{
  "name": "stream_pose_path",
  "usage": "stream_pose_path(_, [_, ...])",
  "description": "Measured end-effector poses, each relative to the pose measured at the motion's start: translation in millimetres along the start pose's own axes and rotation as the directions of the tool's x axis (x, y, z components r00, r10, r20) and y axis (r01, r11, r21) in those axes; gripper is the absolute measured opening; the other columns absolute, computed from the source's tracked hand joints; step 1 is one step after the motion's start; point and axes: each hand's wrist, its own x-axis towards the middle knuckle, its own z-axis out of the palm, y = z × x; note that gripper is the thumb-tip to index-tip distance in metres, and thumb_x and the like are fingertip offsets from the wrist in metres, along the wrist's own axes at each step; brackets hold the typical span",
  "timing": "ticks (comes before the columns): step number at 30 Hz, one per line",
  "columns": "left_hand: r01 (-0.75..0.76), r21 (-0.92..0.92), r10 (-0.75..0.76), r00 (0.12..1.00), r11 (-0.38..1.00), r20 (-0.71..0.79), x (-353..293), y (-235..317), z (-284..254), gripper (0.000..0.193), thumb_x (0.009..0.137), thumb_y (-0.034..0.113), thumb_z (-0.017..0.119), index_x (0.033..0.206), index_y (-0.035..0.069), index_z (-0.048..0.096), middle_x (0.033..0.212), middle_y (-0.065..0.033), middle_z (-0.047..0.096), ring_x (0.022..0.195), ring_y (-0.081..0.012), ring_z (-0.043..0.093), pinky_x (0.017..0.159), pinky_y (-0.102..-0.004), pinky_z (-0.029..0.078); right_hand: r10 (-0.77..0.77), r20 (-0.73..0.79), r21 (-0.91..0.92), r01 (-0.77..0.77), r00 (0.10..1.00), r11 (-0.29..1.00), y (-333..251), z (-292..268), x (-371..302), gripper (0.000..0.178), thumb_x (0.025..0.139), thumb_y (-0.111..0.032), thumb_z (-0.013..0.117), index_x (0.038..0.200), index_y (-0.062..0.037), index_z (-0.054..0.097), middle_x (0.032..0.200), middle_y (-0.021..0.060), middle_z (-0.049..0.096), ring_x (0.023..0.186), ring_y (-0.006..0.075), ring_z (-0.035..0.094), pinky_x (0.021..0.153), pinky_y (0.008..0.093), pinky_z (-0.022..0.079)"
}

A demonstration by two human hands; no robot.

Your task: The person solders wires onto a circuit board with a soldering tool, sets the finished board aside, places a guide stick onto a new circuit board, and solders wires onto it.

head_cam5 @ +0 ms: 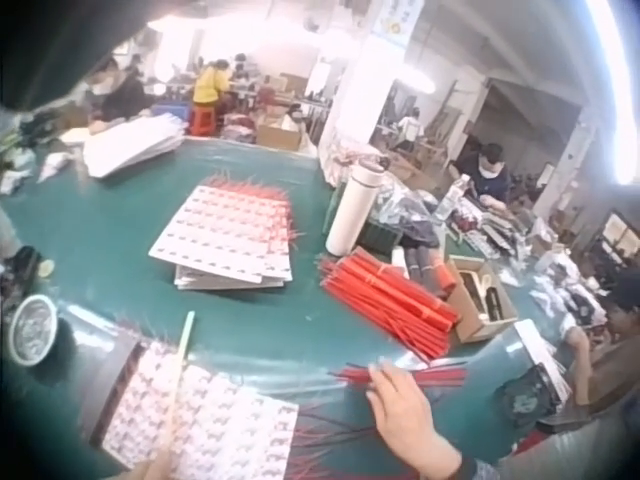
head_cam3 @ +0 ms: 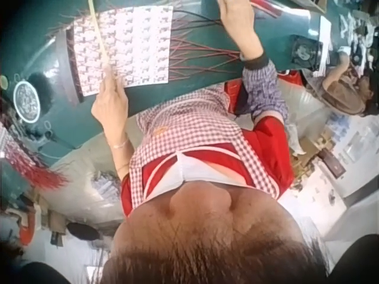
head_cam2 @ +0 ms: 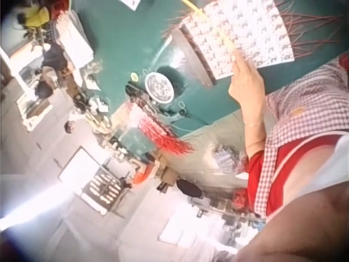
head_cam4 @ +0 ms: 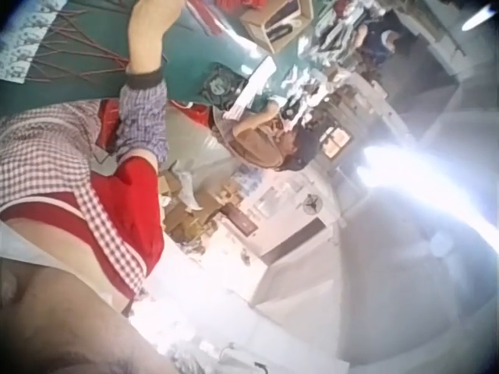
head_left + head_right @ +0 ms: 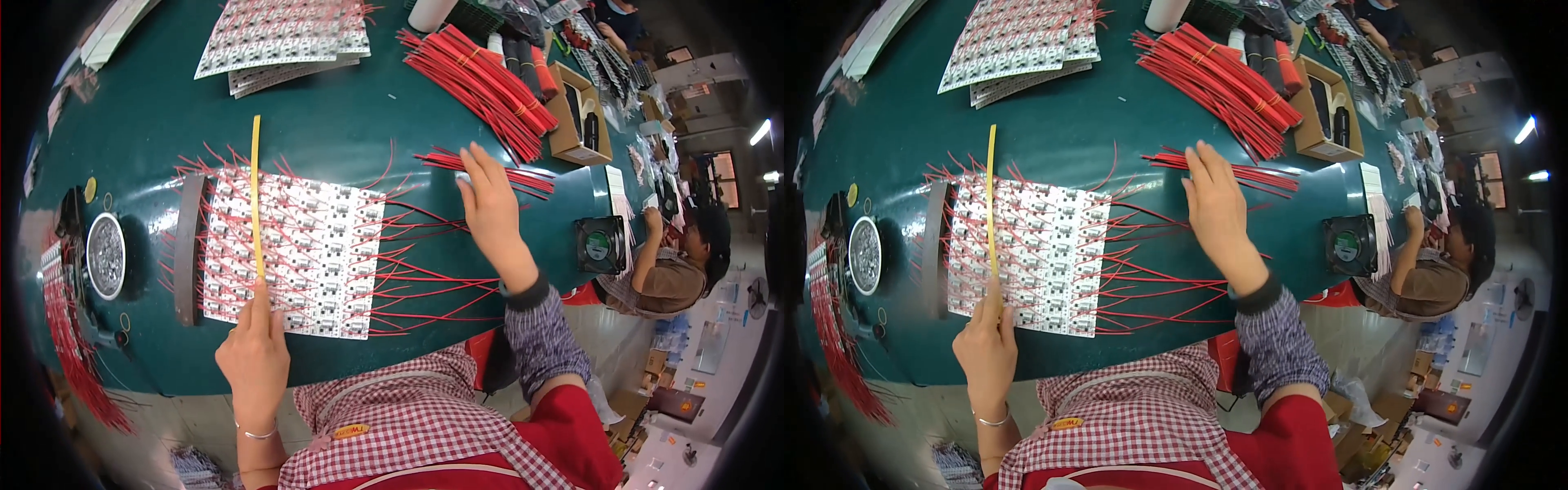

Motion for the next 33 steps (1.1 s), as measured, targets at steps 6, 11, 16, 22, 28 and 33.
stream_pose_path(6, [0.202, -0.232, -0.241, 0.959, 0.951, -0.150, -11.6, -37.8, 1.1, 0.035, 0.095, 0.005, 0.065, 0.131, 0.003, 0.064, 0.098, -0.0118, 0.067, 0.057, -0.0192, 0.053, 0.052, -0.0318, 0.043, -0.146, 0.181, -0.462, 0.215, 0.973, 0.860, 31.5, 35.2, 30.3, 0.034, 0.078, -0.002, 0.064, 0.112, 0.0031, 0.063, 0.099, 0.0132, 0.062, 0.096, 0.0272, 0.062, 0.080, 0.0354, 0.055])
stream_pose_path(11, [0.447, -0.282, -0.528, 0.691, 0.849, -0.494, -34.4, -118.5, 1.6, 0.033, 0.098, 0.007, 0.064, 0.130, 0.005, 0.066, 0.092, -0.0046, 0.067, 0.059, -0.0094, 0.041, 0.054, -0.0274, 0.040, -0.285, 0.215, -0.442, 0.354, 0.934, 0.824, 53.3, 36.7, 61.2, 0.011, 0.083, -0.006, 0.060, 0.092, -0.0060, 0.054, 0.084, 0.0089, 0.053, 0.079, 0.0231, 0.060, 0.062, 0.0343, 0.052])
stream_pose_path(16, [0.765, -0.017, -0.570, 0.465, 0.644, -0.678, -63.0, -222.4, -30.2, 0.042, 0.097, 0.025, 0.064, 0.137, 0.012, 0.062, 0.097, -0.0103, 0.068, 0.071, -0.0213, 0.057, 0.071, -0.0380, 0.049, -0.277, 0.313, -0.379, 0.387, 0.908, 0.840, 38.3, 6.1, 81.4, 0.014, 0.088, -0.009, 0.059, 0.100, -0.0069, 0.052, 0.092, 0.0097, 0.052, 0.078, 0.0235, 0.065, 0.055, 0.0319, 0.057])
stream_pose_path(22, [0.843, 0.112, -0.730, 0.515, 0.526, -0.450, -59.3, -300.8, -62.0, 0.063, 0.101, 0.052, 0.049, 0.139, 0.002, 0.056, 0.135, -0.0240, 0.061, 0.126, -0.0415, 0.056, 0.102, -0.0460, 0.046, -0.337, 0.459, -0.572, 0.564, 0.822, 0.596, 10.2, -19.6, 99.7, 0.007, 0.085, -0.015, 0.064, 0.091, -0.0123, 0.064, 0.092, 0.0021, 0.057, 0.083, 0.0179, 0.064, 0.062, 0.0338, 0.050])
stream_pose_path(28, [0.907, 0.132, -0.854, 0.421, 0.399, -0.308, -37.6, -337.0, -77.0, 0.074, 0.088, 0.065, 0.061, 0.108, -0.006, 0.073, 0.104, -0.0226, 0.073, 0.098, -0.0405, 0.069, 0.089, -0.0441, 0.051, -0.171, 0.593, -0.550, 0.551, 0.787, 0.628, -6.9, 35.6, 96.0, 0.009, 0.082, -0.016, 0.068, 0.089, -0.0113, 0.067, 0.090, 0.0012, 0.060, 0.086, 0.0187, 0.065, 0.062, 0.0352, 0.052])
stream_pose_path(33, [0.932, -0.167, -0.907, 0.252, 0.321, -0.337, -45.3, -364.3, -69.8, 0.060, 0.082, 0.054, 0.072, 0.087, -0.006, 0.076, 0.084, -0.0201, 0.074, 0.078, -0.0303, 0.071, 0.077, -0.0399, 0.053, -0.199, 0.237, -0.247, 0.257, 0.951, 0.934, -22.4, 13.9, 81.9, 0.015, 0.083, -0.008, 0.064, 0.098, -0.0076, 0.064, 0.094, 0.0083, 0.055, 0.083, 0.0258, 0.064, 0.060, 0.0394, 0.055])
